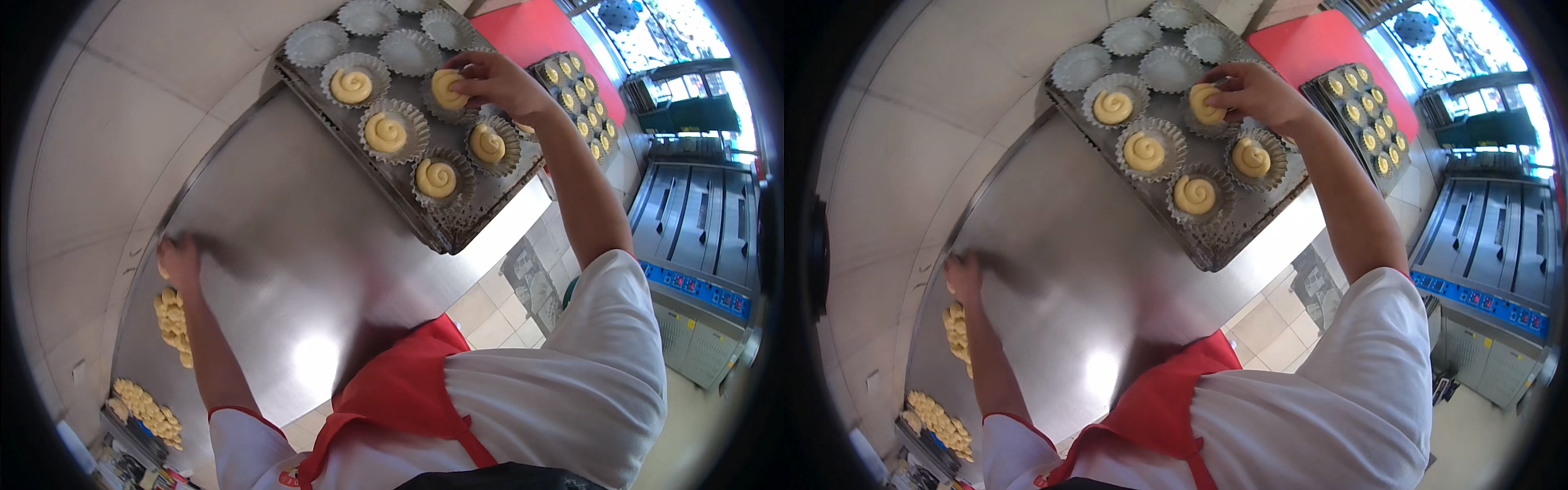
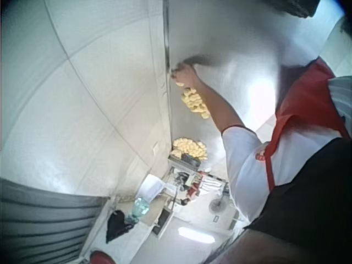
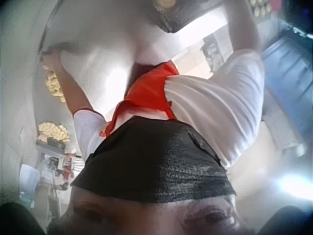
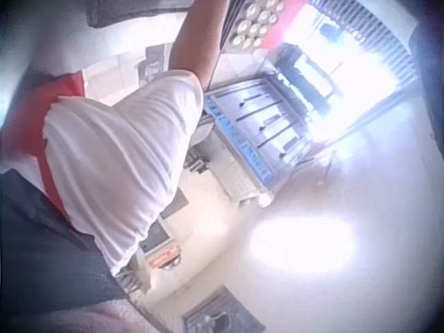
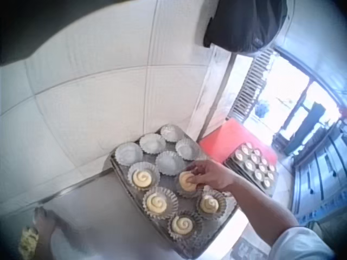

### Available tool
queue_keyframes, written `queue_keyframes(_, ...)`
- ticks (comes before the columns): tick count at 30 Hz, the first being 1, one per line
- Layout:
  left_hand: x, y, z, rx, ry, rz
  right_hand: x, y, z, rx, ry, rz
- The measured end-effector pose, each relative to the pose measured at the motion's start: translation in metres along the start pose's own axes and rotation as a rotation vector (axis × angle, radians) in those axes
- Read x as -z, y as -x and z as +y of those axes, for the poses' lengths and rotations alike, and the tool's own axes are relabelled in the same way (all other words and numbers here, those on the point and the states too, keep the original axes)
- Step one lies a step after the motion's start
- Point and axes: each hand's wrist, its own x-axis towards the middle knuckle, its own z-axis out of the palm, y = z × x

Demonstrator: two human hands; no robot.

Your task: The person rolls small dough portions into long strips by hand, coils each strip into a spiral shape, and places them into individual paper liners on a baking tray.

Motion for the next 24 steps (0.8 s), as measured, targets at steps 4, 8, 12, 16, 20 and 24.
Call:
queue_keyframes(4, -0.013, -0.026, -0.020, 0.196, -0.075, -0.130, -0.016, 0.003, 0.000, 0.077, 0.783, 0.132)
queue_keyframes(8, 0.037, -0.040, 0.032, 0.114, -0.046, -0.310, -0.056, 0.079, -0.034, 0.232, 0.860, 0.593)
queue_keyframes(12, 0.089, 0.010, 0.051, -0.250, 0.275, 0.183, -0.170, 0.147, -0.042, 0.287, 0.266, 0.477)
queue_keyframes(16, 0.152, 0.151, 0.104, -0.192, 1.194, -0.026, -0.358, 0.181, -0.049, 0.456, 0.053, 0.351)
queue_keyframes(20, 0.183, 0.290, 0.077, 0.030, 1.592, -0.438, -0.428, 0.218, -0.041, 0.459, -0.031, -0.008)
queue_keyframes(24, 0.118, 0.384, 0.035, -0.110, 1.317, -0.398, -0.470, 0.262, 0.033, 0.182, 0.295, -0.141)
